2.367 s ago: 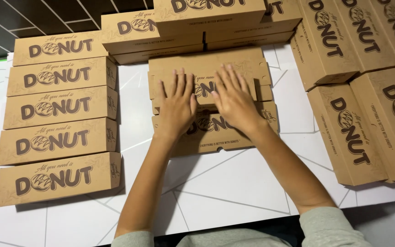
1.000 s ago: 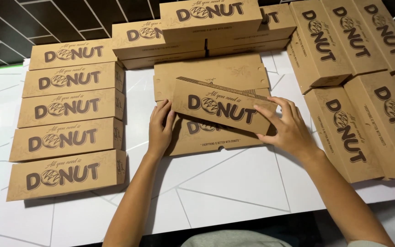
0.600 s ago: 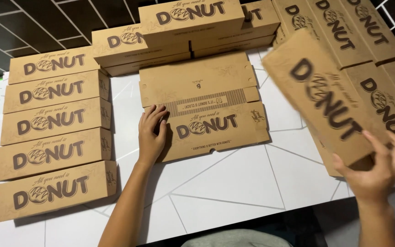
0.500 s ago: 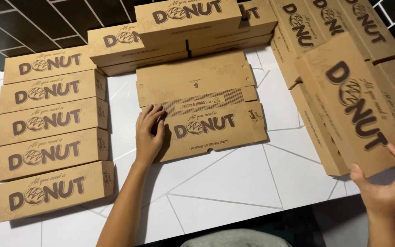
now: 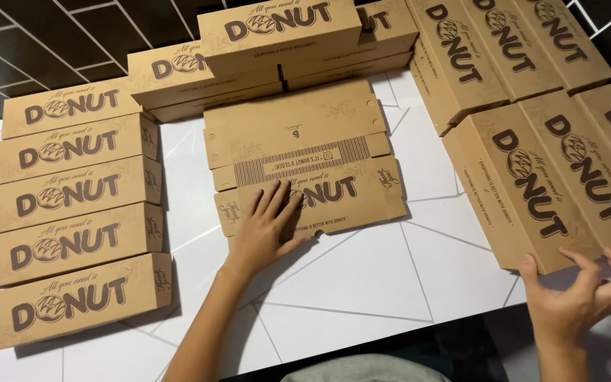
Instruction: The person assembles flat-packed cardboard donut boxes on a white table. They fold the side flaps, tuck tabs into slots, and close the lids to form complete boxes. The process is repeated for multiple boxes.
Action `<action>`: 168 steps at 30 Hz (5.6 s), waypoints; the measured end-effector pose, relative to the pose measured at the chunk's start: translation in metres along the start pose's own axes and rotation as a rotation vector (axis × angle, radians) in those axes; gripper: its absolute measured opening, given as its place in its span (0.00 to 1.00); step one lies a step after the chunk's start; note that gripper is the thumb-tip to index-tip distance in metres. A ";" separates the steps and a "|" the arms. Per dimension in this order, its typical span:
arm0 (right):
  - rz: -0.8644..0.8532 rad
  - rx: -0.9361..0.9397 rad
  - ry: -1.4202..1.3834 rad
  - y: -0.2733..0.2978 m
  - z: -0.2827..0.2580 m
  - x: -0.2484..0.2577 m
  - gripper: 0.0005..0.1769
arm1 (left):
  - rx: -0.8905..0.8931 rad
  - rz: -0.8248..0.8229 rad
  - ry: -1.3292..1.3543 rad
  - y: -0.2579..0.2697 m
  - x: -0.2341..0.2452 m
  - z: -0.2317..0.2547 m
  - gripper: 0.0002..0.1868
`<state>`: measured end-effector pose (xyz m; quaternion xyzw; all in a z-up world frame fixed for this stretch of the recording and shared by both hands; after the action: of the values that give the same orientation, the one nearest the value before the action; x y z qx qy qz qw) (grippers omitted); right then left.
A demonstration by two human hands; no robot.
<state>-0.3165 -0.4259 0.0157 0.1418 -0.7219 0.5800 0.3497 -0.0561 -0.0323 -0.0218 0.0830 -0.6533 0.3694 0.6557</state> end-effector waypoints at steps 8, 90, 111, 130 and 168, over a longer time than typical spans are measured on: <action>0.057 0.141 -0.307 -0.033 -0.068 0.001 0.26 | -0.064 -0.023 -0.042 0.002 -0.005 0.009 0.39; -0.349 0.663 -0.732 -0.082 -0.181 -0.138 0.26 | 0.018 0.325 -0.155 0.017 0.064 -0.035 0.11; 0.165 0.526 -0.752 -0.188 -0.146 -0.055 0.36 | 0.091 0.814 0.427 -0.005 0.187 -0.033 0.04; -0.647 -0.035 -0.678 -0.172 -0.171 -0.275 0.06 | 0.956 0.066 0.438 -0.016 0.008 -0.165 0.19; -0.424 0.179 -0.809 -0.047 -0.130 -0.148 0.10 | 0.434 0.390 0.222 0.098 0.014 -0.043 0.17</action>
<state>-0.1380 -0.3468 -0.0381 0.5306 -0.7025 0.4541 0.1371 -0.0823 0.0682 -0.0513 0.0532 -0.4873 0.6256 0.6069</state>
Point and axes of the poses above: each hand's wrist, its own y-axis away from the middle knuckle, its own x-axis out of the back of the hand, z = x × y, the point moved 5 cm from there along -y, towards the middle knuckle, and after that the axes turned 3 degrees about -z, right-handed, at the moved point
